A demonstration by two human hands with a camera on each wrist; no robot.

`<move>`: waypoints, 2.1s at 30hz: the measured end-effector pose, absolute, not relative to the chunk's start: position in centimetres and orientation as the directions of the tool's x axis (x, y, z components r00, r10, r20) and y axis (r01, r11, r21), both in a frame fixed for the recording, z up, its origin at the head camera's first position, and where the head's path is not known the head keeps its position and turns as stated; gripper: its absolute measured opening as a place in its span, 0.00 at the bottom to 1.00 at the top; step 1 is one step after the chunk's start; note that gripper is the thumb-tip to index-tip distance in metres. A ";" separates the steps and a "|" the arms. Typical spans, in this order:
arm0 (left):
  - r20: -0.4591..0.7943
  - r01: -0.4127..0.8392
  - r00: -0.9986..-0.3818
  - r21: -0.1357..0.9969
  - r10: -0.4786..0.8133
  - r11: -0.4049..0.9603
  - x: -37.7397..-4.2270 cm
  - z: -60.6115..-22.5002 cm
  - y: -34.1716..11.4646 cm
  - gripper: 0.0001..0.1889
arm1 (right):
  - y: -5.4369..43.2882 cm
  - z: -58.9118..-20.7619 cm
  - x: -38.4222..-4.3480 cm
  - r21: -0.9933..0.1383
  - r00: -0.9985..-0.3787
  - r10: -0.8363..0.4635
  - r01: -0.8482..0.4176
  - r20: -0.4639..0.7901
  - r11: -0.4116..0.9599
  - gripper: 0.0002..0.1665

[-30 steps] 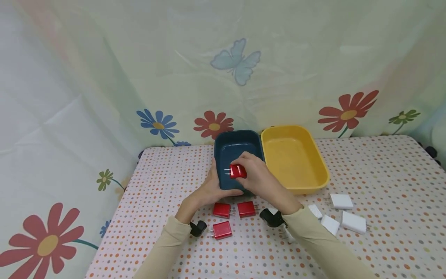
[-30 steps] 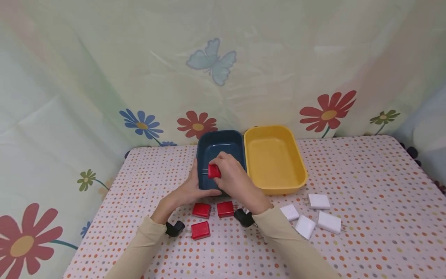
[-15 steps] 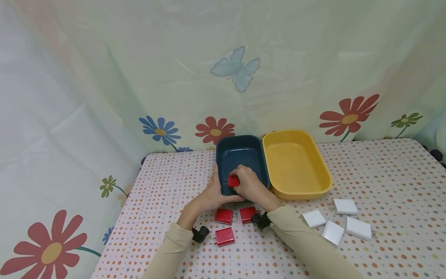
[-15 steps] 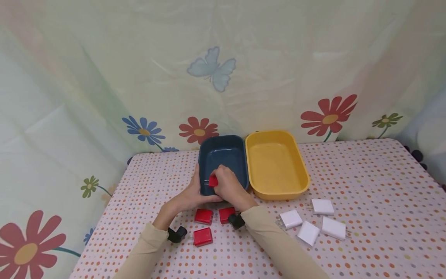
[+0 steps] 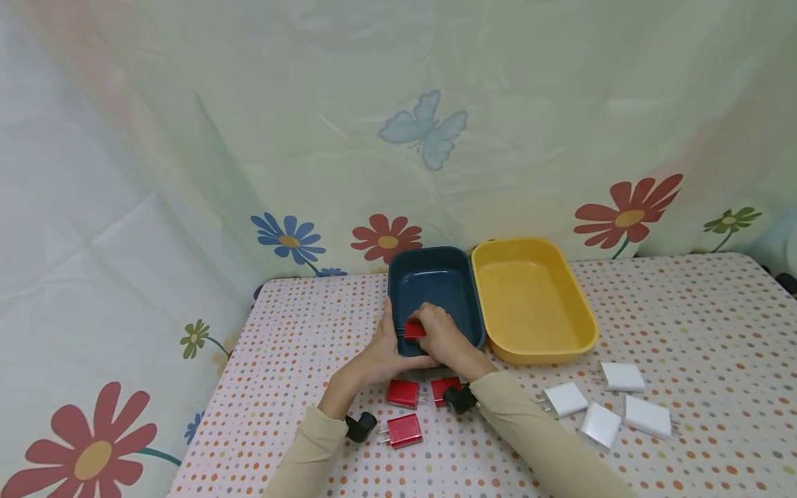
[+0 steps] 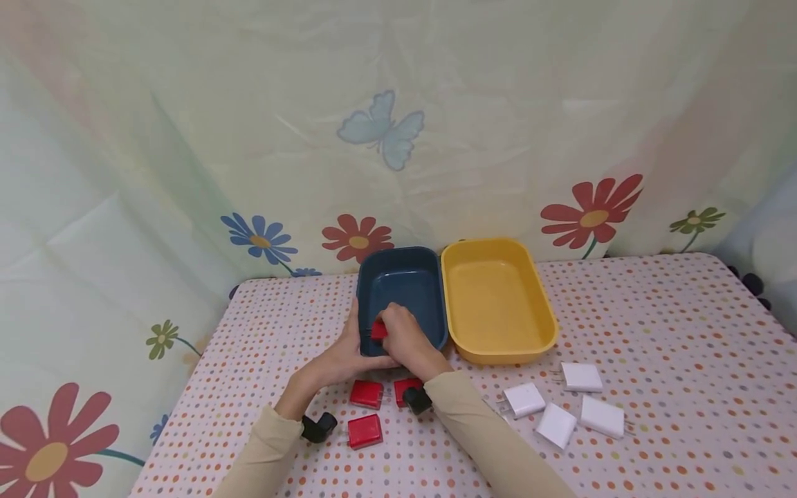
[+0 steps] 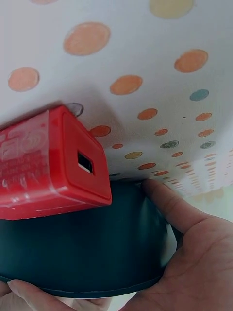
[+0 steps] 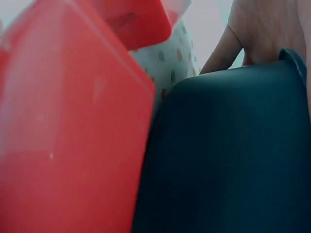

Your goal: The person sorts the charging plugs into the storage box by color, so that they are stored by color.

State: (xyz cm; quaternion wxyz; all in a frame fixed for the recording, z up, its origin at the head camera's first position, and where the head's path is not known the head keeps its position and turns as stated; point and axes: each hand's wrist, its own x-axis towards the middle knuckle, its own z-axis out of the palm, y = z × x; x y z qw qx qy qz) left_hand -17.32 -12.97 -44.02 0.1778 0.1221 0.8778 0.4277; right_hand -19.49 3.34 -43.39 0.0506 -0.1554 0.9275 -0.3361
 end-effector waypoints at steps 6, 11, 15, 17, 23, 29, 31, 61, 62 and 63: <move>-0.207 0.057 -0.909 0.799 0.363 0.599 -17.3 -44.2 -12.9 0.75 | 3.6 -43.7 -19.6 -0.661 -0.945 -0.326 -0.270 0.041 0.700 0.20; -0.204 0.051 -0.914 0.800 0.350 0.598 -17.2 -44.3 -12.9 0.74 | 3.4 -43.8 -19.6 -0.667 -0.947 -0.318 -0.260 0.036 0.698 0.20; -0.209 0.041 -0.915 0.804 0.346 0.593 -17.1 -44.3 -12.9 0.74 | 3.5 -43.6 -19.5 -0.677 -0.952 -0.303 -0.245 0.033 0.694 0.21; -0.205 0.043 -0.914 0.810 0.350 0.585 -17.2 -44.2 -12.8 0.73 | 3.7 -43.2 -19.4 -0.685 -0.955 -0.293 -0.247 0.051 0.685 0.21; -0.219 0.031 -0.909 0.812 0.354 0.582 -17.3 -44.2 -12.4 0.73 | 5.4 -39.9 -17.5 -0.673 -0.934 -0.291 -0.353 0.209 0.650 0.22; -0.186 0.072 -0.901 0.826 0.391 0.559 -17.5 -44.1 -12.6 0.71 | 6.7 -35.5 -13.3 -0.614 -0.824 -0.361 -0.566 0.436 0.550 0.23; -0.178 0.086 -0.901 0.820 0.395 0.566 -17.5 -43.9 -12.7 0.70 | 6.9 -34.5 -11.8 -0.599 -0.784 -0.401 -0.621 0.473 0.506 0.23; -0.229 -0.009 -0.927 0.804 0.296 0.594 -16.5 -43.9 -12.5 0.74 | 3.7 -45.7 -7.1 -0.673 -0.730 -0.679 -0.540 0.078 0.505 0.21; -0.227 -0.005 -0.928 0.801 0.295 0.599 -16.5 -43.9 -12.5 0.74 | 3.6 -45.3 -7.0 -0.681 -0.737 -0.673 -0.524 0.063 0.511 0.21; -0.223 0.001 -0.929 0.798 0.296 0.603 -16.6 -43.8 -12.6 0.74 | 3.6 -45.3 -7.0 -0.675 -0.738 -0.672 -0.529 0.065 0.515 0.21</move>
